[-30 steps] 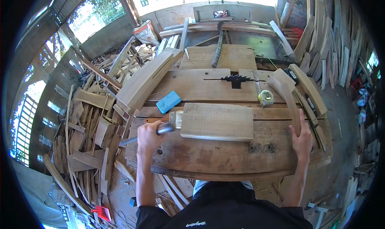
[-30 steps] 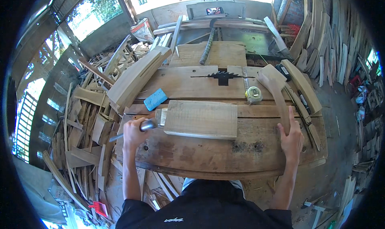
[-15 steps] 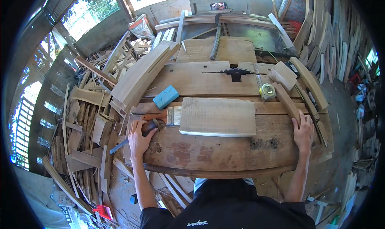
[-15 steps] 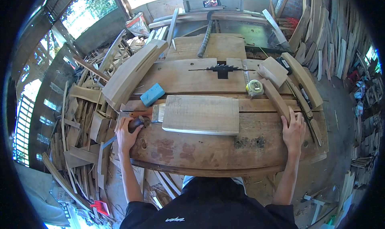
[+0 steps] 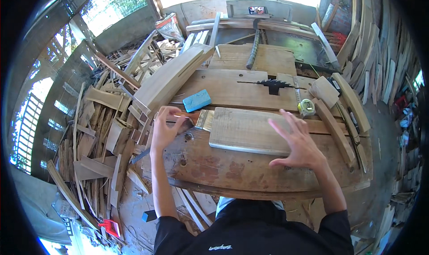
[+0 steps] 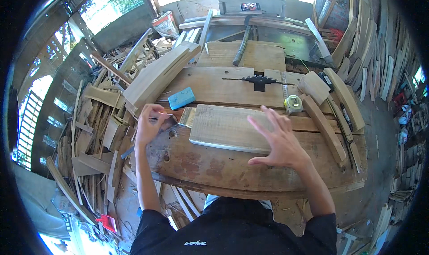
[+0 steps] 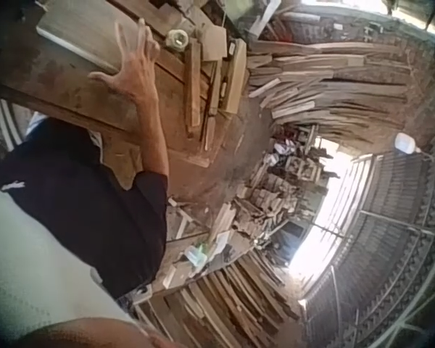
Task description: Measuring a piece of wood with a tape measure, then sanding and brushing it on a workbench.
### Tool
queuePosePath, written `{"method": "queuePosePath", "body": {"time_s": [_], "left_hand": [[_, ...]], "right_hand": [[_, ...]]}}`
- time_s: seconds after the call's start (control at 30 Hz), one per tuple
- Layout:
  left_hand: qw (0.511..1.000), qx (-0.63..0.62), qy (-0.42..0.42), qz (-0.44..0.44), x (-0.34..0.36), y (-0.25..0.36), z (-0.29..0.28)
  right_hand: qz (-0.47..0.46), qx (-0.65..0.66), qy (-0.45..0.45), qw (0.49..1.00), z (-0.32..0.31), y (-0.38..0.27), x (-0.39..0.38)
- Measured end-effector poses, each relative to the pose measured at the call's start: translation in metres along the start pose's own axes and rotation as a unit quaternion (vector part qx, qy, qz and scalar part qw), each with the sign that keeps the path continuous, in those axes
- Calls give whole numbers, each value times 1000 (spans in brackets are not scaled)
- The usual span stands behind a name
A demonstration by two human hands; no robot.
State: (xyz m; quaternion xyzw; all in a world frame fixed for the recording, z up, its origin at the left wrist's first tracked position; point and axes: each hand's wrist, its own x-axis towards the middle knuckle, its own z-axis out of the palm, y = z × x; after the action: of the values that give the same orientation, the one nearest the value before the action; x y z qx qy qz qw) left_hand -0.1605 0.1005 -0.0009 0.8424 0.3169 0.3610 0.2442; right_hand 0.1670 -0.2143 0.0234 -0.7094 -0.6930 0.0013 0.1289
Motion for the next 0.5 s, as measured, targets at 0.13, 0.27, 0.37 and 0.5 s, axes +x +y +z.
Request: {"method": "queuePosePath", "body": {"time_s": [0.13,0.27,0.37,0.5], "left_hand": [[997,-37,-3,64,38,44,17],[992,-63,-28,102,63,44,42],[993,88,31,71,66,19,66],[985,157,44,65,49,-2,63]], "right_hand": [[-30,13,-59,998,8,26,30],[-12,40,-165,985,5,47,48],[-32,58,-152,986,7,58,50],[-29,66,-131,989,10,64,37]]}}
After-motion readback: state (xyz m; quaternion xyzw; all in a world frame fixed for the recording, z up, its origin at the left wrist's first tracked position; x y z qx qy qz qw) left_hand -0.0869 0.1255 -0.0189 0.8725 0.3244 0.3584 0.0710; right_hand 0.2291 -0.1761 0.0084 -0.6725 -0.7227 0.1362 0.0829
